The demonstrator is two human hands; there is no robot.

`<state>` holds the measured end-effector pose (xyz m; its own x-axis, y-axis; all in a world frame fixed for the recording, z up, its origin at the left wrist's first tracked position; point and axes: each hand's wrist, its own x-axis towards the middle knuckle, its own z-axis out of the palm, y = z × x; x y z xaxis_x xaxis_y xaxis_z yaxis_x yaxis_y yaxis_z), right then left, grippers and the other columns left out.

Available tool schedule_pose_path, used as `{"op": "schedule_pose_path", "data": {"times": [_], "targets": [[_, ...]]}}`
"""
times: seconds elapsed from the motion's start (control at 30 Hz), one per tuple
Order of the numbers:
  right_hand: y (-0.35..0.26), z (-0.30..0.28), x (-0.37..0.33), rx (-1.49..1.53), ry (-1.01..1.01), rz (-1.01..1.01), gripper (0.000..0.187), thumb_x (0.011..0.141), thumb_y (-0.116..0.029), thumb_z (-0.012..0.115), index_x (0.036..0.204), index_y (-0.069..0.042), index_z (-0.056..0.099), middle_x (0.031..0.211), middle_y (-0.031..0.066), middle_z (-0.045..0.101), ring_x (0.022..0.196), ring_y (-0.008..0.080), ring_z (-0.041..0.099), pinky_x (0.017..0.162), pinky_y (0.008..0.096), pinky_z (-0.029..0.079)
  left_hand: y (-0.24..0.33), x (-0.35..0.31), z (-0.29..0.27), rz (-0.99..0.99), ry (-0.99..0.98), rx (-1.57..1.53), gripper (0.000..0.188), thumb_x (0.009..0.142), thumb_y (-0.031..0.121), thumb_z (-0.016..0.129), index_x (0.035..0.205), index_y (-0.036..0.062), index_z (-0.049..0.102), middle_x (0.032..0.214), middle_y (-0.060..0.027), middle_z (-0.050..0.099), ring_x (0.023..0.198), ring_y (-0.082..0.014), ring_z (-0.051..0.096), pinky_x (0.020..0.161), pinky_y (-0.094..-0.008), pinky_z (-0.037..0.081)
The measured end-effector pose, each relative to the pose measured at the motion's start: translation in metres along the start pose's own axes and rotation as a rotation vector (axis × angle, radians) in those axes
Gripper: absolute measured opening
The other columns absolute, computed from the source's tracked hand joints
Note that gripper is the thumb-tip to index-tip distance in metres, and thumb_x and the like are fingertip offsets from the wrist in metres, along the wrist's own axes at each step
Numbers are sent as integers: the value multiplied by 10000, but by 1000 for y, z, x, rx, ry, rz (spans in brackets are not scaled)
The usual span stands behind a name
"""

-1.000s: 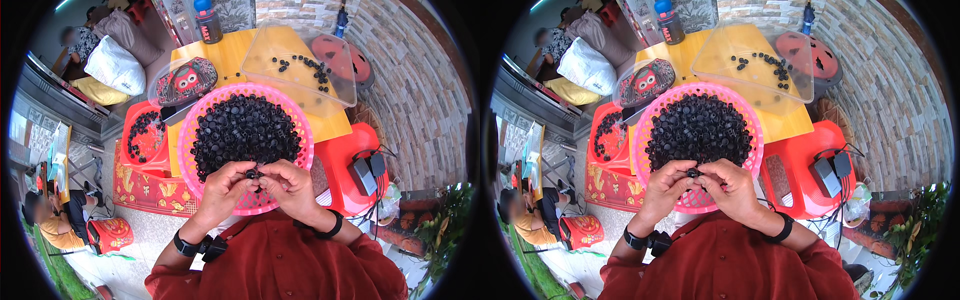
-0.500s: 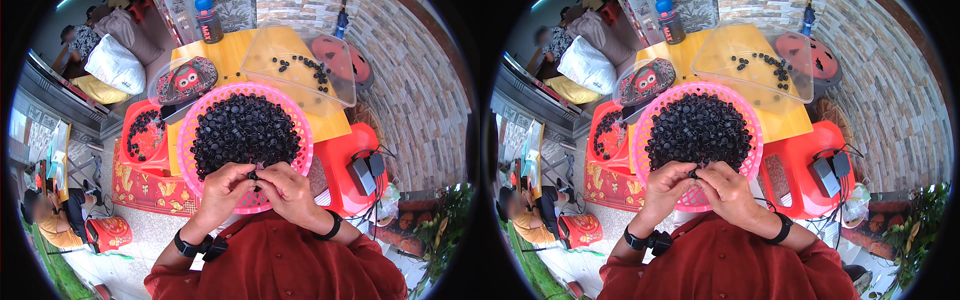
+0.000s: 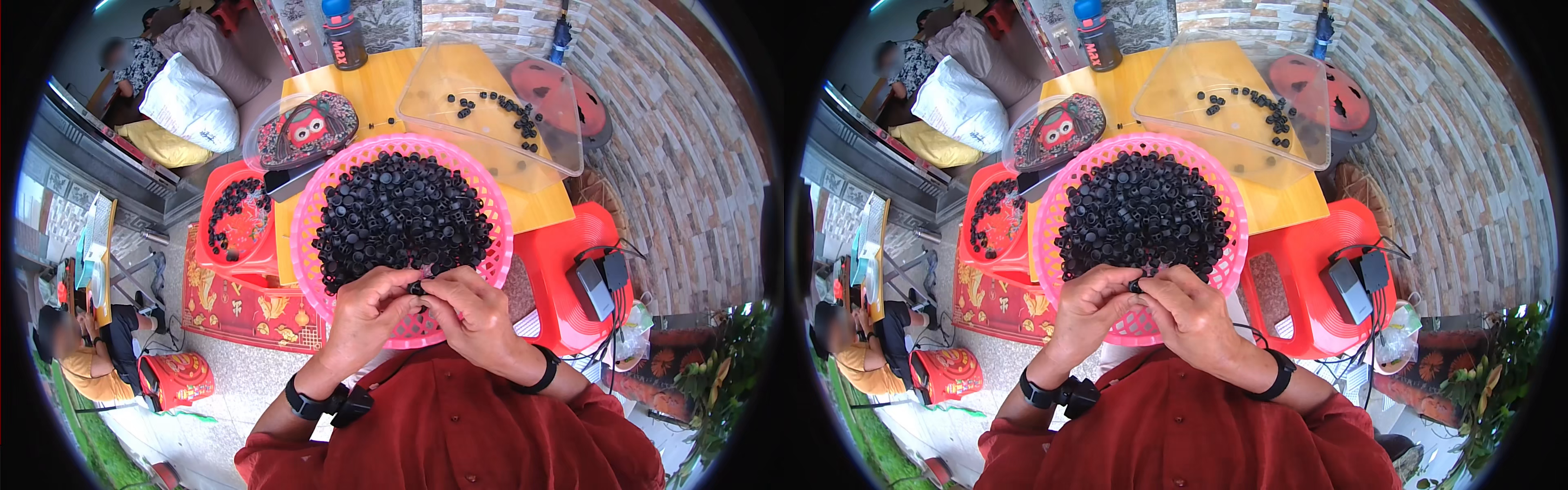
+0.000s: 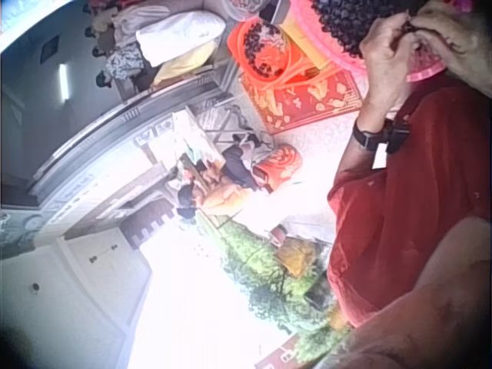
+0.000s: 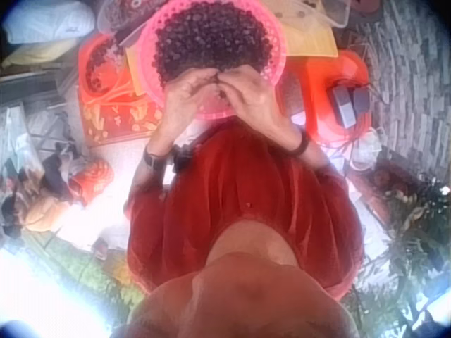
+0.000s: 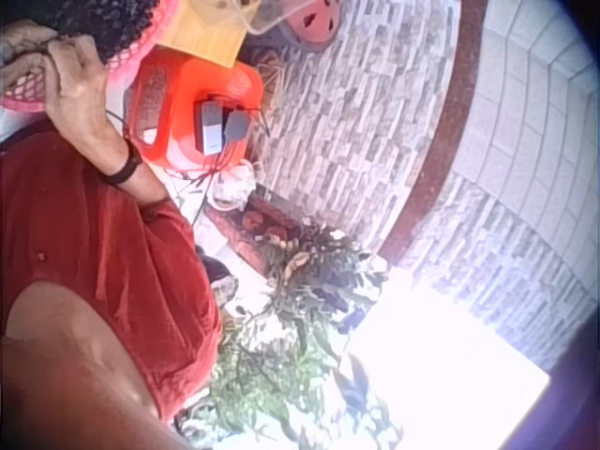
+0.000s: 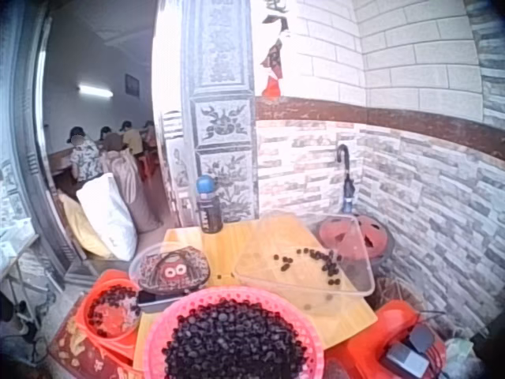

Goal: The person is manually assembling small black plastic components by hand in a pink bowl.

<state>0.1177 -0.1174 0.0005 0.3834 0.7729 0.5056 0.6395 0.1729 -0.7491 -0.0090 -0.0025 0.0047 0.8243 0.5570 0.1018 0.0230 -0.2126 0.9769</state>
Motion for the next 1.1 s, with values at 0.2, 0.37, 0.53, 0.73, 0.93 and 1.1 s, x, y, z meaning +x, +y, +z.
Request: {"op": "schedule_pose_path", "data": {"times": [0.2,0.37,0.53,0.73,0.93,1.1], "targets": [[6,1,0,109,19,54,197,760,80,658,944,12,637,833,121,627,703,197,654,582,271,532,-2,0,0,14,-3,-21,268,810,-91,610,1069,-19,617,905,-73,604,768,-121,640,662,-230,537],[-2,-2,3,143,-22,121,178,758,100,654,908,6,640,800,112,629,705,185,660,598,260,541,-15,-1,-1,-21,5,-114,260,808,-92,610,1053,-9,628,909,-71,607,770,-118,633,652,-227,527],[4,1,0,135,-25,130,151,769,86,654,902,15,649,789,107,617,670,179,641,579,263,525,-16,-1,-1,110,-25,38,280,828,-125,566,1083,-16,605,1002,-57,576,848,-104,600,730,-222,527],[6,-9,5,561,-83,438,150,835,64,604,957,8,671,837,79,617,693,124,623,591,239,526,-15,-1,1,14,-36,-251,260,839,-112,570,1087,-33,583,985,-78,587,868,-144,628,748,-251,541],[8,-11,4,679,-89,524,146,852,46,599,973,8,671,867,78,623,721,118,631,641,233,538,-18,0,5,-78,-1,-382,225,849,-46,605,1072,-20,597,942,-66,619,826,-124,638,702,-234,533],[12,-11,9,749,-126,669,126,841,0,641,964,14,663,881,77,644,736,113,631,641,231,534,-20,2,3,-52,-25,-414,238,847,-55,602,1081,-14,588,935,-73,633,829,-122,636,708,-231,528]]}}
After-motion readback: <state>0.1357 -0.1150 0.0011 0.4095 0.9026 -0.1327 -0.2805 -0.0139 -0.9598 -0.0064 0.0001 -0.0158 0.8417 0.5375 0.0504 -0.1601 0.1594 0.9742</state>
